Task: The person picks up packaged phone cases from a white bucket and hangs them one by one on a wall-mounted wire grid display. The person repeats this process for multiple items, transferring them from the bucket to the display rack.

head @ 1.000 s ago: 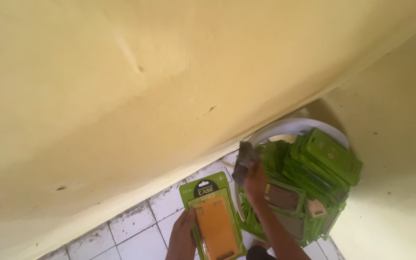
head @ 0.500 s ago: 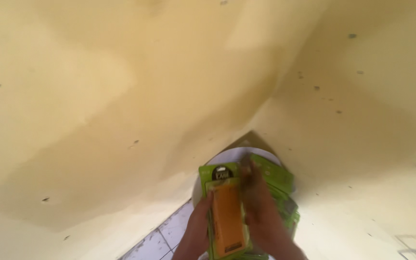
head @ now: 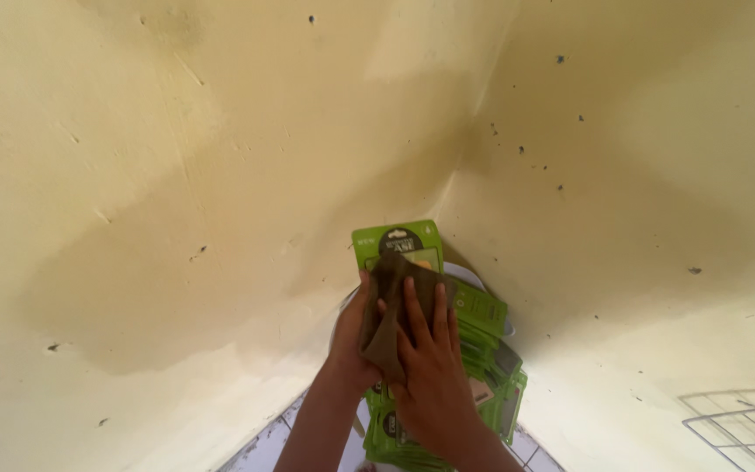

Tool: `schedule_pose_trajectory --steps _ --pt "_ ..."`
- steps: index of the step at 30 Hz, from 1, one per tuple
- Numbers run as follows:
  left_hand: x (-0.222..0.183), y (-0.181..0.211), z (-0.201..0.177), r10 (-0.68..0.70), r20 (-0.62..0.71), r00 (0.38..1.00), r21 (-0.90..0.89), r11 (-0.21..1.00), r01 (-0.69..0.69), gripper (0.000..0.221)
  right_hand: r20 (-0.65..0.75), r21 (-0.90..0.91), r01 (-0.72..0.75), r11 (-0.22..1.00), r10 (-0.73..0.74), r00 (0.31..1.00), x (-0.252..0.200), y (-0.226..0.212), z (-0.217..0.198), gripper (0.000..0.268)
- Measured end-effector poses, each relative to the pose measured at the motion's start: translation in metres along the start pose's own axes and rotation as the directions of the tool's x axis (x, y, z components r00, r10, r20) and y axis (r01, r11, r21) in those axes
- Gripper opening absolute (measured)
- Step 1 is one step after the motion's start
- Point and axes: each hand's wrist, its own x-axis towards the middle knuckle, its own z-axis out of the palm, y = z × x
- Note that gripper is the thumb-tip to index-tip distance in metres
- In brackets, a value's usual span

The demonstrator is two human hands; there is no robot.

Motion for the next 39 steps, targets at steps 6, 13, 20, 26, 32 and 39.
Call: schedule_pose_trajectory --steps 6,13,20,26,32,39 --pt "-0.002 0.013 0.012 0.074 -0.077 0.994 0.225 0.973 -0.055 0.071 0.110 0.192 -0.061 0.979 0.041 0.993 -0.038 0.004 0.016 0.073" --pt "0.007 0.024 0.014 0.205 -0.014 0.979 0.040 0.978 -0.204 0.062 0.252 0.388 -0.176 0.905 0.079 0.964 -0.089 0.061 0.059 0.069" --pt "-0.001 0.028 -0.015 0.098 0.193 0.976 0.035 0.994 -0.106 0.069 0.714 0.692 -0.489 -0.531 0.605 0.353 -0.085 0.118 0.055 0.057" --pt "0.010 -0.009 -0.006 0.243 0.039 0.969 0.685 0.700 -0.203 0.069 0.556 0.829 -0.503 -0.243 0.449 0.699 -0.051 0.094 0.007 0.046" --pt "-0.017 0.005 0.032 0.489 0.192 0.851 0.849 0.352 -0.394 0.083 -0.059 0.355 -0.602 0.716 0.659 0.750 -0.036 0.040 0.003 0.019" --pt "-0.010 0.021 0.042 0.379 0.128 0.916 0.751 0.566 -0.339 0.067 -0.264 0.122 -0.027 0.992 0.059 0.963 -0.058 0.027 0.033 0.064"
